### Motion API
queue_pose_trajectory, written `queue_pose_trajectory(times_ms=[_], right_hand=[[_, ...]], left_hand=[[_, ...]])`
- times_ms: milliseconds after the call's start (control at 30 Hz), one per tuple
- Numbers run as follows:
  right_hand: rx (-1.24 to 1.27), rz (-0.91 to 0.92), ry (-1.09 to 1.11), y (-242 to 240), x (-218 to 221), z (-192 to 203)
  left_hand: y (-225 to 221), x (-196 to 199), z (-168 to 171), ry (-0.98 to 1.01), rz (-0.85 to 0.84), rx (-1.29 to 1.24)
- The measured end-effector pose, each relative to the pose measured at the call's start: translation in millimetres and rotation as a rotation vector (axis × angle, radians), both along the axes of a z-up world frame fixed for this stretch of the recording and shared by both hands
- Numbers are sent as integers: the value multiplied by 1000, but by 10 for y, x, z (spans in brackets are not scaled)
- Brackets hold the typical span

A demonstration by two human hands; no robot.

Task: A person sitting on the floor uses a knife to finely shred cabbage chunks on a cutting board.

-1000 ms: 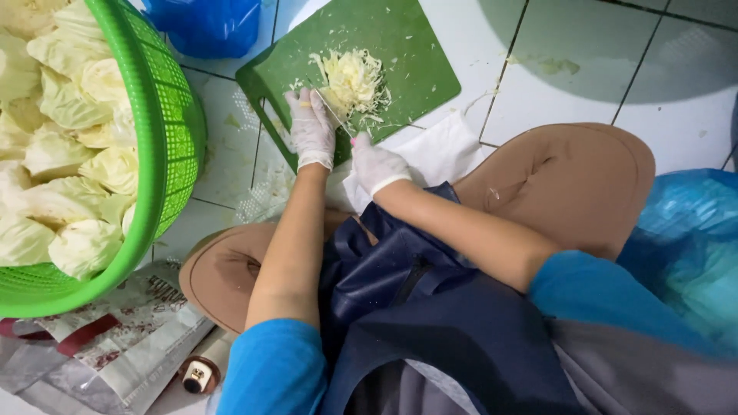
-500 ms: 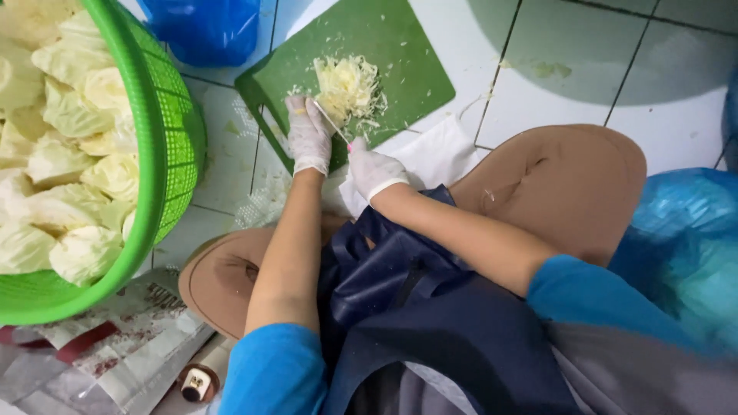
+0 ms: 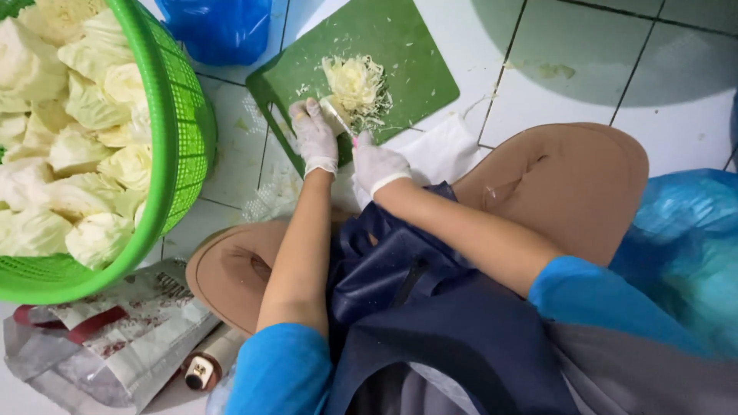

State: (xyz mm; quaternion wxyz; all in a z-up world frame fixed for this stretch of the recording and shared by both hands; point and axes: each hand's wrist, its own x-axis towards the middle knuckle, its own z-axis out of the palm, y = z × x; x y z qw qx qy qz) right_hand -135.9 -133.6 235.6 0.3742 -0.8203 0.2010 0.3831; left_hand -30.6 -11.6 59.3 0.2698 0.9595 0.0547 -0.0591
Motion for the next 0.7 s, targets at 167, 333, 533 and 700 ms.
queue_pose_trajectory(times_ms=[167, 333, 533, 700], right_hand=[[-60, 50, 0, 117, -56, -234], [-70, 26, -39, 119, 17, -34], [36, -107, 78, -40, 88, -708], [5, -20, 33, -151, 220, -329]], left_hand=[[32, 44, -348, -88, -115, 107], [135, 66, -415, -183, -302, 243], [-49, -55, 150, -228, -265, -79], [45, -19, 0, -194, -236, -58]])
